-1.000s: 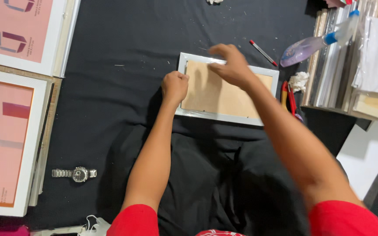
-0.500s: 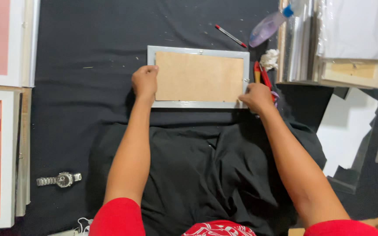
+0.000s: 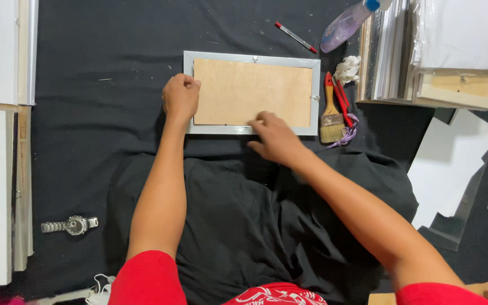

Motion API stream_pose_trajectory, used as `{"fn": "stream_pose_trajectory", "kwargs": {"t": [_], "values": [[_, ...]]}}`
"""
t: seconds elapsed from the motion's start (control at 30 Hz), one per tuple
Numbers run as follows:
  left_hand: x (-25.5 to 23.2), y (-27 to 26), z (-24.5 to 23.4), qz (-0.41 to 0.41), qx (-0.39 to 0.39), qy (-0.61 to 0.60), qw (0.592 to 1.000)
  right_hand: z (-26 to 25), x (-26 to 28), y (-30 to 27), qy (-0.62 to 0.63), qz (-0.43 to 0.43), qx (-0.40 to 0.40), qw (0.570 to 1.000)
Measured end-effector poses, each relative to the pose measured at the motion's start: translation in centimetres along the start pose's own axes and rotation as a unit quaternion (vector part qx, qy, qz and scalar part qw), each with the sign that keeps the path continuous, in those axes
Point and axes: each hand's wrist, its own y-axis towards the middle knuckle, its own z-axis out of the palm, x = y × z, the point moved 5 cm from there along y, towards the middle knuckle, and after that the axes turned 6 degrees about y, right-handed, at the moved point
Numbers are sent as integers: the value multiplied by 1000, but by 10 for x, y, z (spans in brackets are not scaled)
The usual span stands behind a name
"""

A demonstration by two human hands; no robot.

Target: The person brushes dust off a picture frame, sprays and wipes the glass surface, and then turns the frame over to secure the back panel using a small handheld tool.

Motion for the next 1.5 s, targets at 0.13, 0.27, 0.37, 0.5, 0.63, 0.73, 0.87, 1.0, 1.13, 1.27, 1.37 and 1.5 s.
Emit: {"fn": "stream_pose_trajectory", "kwargs": {"t": [0.13,0.27,0.37,0.5,0.63,0.73,0.87,1.0,1.13,1.27,1.37,1.5], "values": [[14,14,14,28,18,6,999,31,30,26,-10,-51,-48,997],[2,3,5,50,5,0,999,50,31,35,6,-8,-94,996],[1,2,5,36,14,0,999,53,27,37,20,-8,-101,995],[-2,0,3,35,13,-2,999,57,24,38,33,-11,-117,992],[-1,0,3,20,30,-7,999,56,24,37,54,-16,-142,988],[0,2,4,16,34,-12,999,53,26,36,60,-14,-141,988],[-3,-1,0,19,28,-28,999,46,31,35,46,-9,-116,992],[-1,3,2,17,22,-47,998,14,25,19,9,17,-52,998],[-12,-9,-15,21,56,5,998,-10,-25,-13,-131,81,49,987],[-5,-3,-7,18,69,16,997,-3,-76,-39,-184,139,74,970],[34,21,40,1,58,-45,997,2,-84,-41,-153,162,66,973],[12,12,19,0,59,-37,998,1,-82,-37,-157,156,19,975]]}}
